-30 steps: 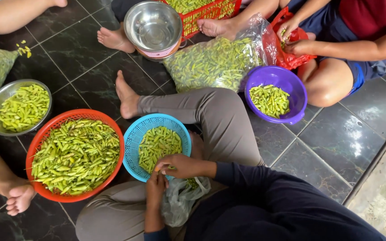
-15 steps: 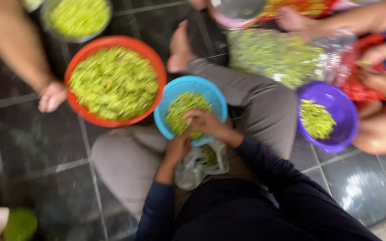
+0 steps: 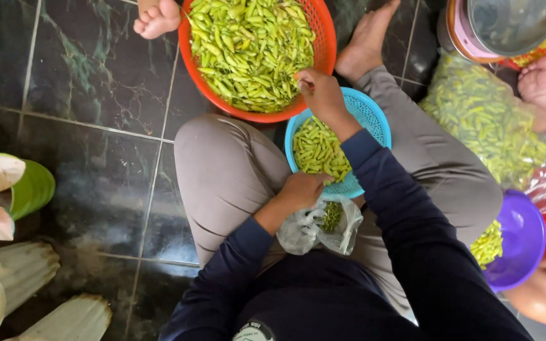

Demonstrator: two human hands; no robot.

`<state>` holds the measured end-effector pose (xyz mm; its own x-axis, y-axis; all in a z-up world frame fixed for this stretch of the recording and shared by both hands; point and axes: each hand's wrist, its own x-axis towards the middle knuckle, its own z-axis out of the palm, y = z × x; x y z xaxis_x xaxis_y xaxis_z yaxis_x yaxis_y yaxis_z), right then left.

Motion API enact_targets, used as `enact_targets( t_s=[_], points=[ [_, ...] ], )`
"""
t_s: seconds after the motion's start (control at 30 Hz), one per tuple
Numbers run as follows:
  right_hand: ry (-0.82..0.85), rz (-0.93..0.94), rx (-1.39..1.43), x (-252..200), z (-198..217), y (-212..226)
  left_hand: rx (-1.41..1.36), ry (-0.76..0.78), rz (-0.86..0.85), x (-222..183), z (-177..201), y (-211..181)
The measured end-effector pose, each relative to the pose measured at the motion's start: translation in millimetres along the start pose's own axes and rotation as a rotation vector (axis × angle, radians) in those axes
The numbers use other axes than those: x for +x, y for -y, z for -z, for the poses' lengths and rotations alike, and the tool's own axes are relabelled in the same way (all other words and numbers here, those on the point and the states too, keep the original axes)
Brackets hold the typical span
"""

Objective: Sorting green chilies by hand, removing stems and placing them into a basket and a plastic bag

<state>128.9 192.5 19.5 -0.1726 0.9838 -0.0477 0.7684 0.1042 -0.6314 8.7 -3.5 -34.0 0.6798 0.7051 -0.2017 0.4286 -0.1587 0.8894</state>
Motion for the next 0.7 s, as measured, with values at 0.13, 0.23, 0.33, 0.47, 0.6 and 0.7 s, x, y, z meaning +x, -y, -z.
enact_targets(
  t_s=[0.13, 0.23, 0.33, 0.47, 0.6, 0.7],
  points=[
    [0.119, 0.026, -0.181, 35.3, -30.1, -9.0, -0.033, 0.034, 0.007, 3.4, -0.4, 1.6],
    [0.313, -0.022, -0.200, 38.3, -34.7, 10.9, 0.060, 0.010, -0.009, 10.0, -15.0, 13.8],
    [0.273, 0.054, -0.178, 30.9, -37.0, 19.2, 0.143, -0.032, -0.063, 8.7, -20.3, 15.2],
    [0.118, 0.039, 0.121, 23.9, -32.9, 5.2, 0.197, -0.059, -0.071, 11.1, -26.9, 19.2],
    [-0.154, 0.175, 1.587, 93.8, 62.4, -35.3, 0.172, -0.125, 0.000, 1.8, -9.3, -5.3],
    [0.054, -0.173, 0.848, -19.8, 15.6, 4.5, 0.084, 0.055, -0.004, 20.3, -33.0, 35.6]
  ],
)
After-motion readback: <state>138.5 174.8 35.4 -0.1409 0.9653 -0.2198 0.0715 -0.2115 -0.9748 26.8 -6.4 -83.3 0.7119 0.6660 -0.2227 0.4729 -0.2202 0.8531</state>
